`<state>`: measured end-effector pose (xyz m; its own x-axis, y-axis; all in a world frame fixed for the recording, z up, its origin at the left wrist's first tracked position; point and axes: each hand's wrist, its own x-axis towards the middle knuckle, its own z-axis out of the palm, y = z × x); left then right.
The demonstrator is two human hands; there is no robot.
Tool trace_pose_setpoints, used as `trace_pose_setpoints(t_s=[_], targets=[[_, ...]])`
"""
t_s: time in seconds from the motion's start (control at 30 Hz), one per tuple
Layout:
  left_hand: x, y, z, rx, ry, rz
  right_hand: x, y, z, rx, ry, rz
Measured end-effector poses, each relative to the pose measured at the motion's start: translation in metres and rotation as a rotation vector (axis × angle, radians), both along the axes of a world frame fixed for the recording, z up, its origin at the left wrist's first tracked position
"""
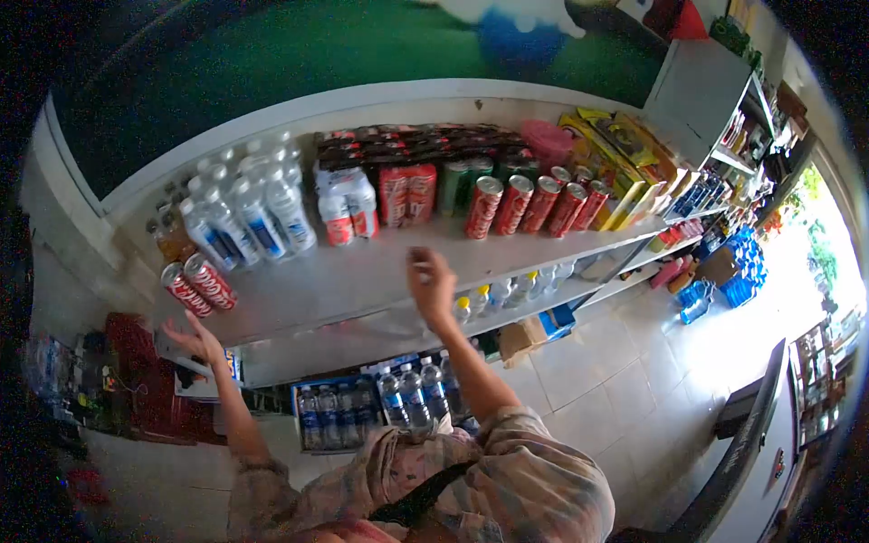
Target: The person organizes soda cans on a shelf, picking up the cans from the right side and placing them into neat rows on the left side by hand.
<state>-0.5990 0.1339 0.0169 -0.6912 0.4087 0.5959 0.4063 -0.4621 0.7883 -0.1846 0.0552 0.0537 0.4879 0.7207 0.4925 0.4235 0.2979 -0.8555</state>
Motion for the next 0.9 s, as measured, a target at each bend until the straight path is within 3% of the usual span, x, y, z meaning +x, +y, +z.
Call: trace_pose_setpoints(t_s=[0.07, 0.1, 0.17, 0.2, 0.23, 0.33, 0.37, 0.47, 0.6, 0.63, 0.67, 0.73, 0.8, 0.9], targets=[[0.039, -0.020, -0.002, -0.042, 0.230, 0.041, 0.067, -0.005, 0.002, 0.037, 0.027, -0.220], [0.089, -0.035, 0.011, 0.042, 0.173, -0.016, 0.102, -0.002, -0.001, 0.100, 0.009, -0.290], [0.172, -0.045, -0.004, -0.060, 0.047, -0.368, 0.147, 0.002, 0.006, 0.141, -0.035, -0.382], [0.213, -0.056, 0.010, -0.150, 0.197, -0.522, 0.162, 0.000, 0.016, 0.116, -0.062, -0.405], [0.257, -0.057, 0.007, -0.245, 0.086, -0.727, 0.178, 0.001, 0.017, 0.038, -0.059, -0.367], [0.359, -0.048, 0.003, -0.350, 0.206, -0.985, 0.218, 0.025, -0.009, 0.055, -0.194, -0.327], [0.388, -0.042, 0.010, -0.326, 0.265, -1.041, 0.223, 0.025, -0.011, -0.046, -0.106, -0.236], [0.453, -0.020, 0.013, -0.273, 0.268, -1.030, 0.230, 0.037, -0.028, 0.063, -0.340, -0.289], [0.517, 0.017, -0.012, -0.179, 0.242, -0.929, 0.223, 0.045, -0.045, -0.108, -0.136, -0.252], [0.519, 0.014, 0.000, -0.221, 0.157, -1.084, 0.222, 0.048, -0.048, -0.021, -0.119, -0.188], [0.529, 0.022, -0.007, -0.119, 0.194, -1.033, 0.223, 0.050, -0.051, 0.064, -0.099, -0.127], [0.538, 0.025, -0.012, -0.152, 0.213, -0.934, 0.225, 0.062, -0.066, 0.009, -0.335, -0.314], [0.538, 0.026, -0.013, -0.294, 0.255, -0.887, 0.226, 0.065, -0.068, -0.101, -0.314, -0.318], [0.530, 0.017, -0.011, -0.201, 0.284, -0.850, 0.225, 0.068, -0.068, -0.178, -0.296, -0.320]])
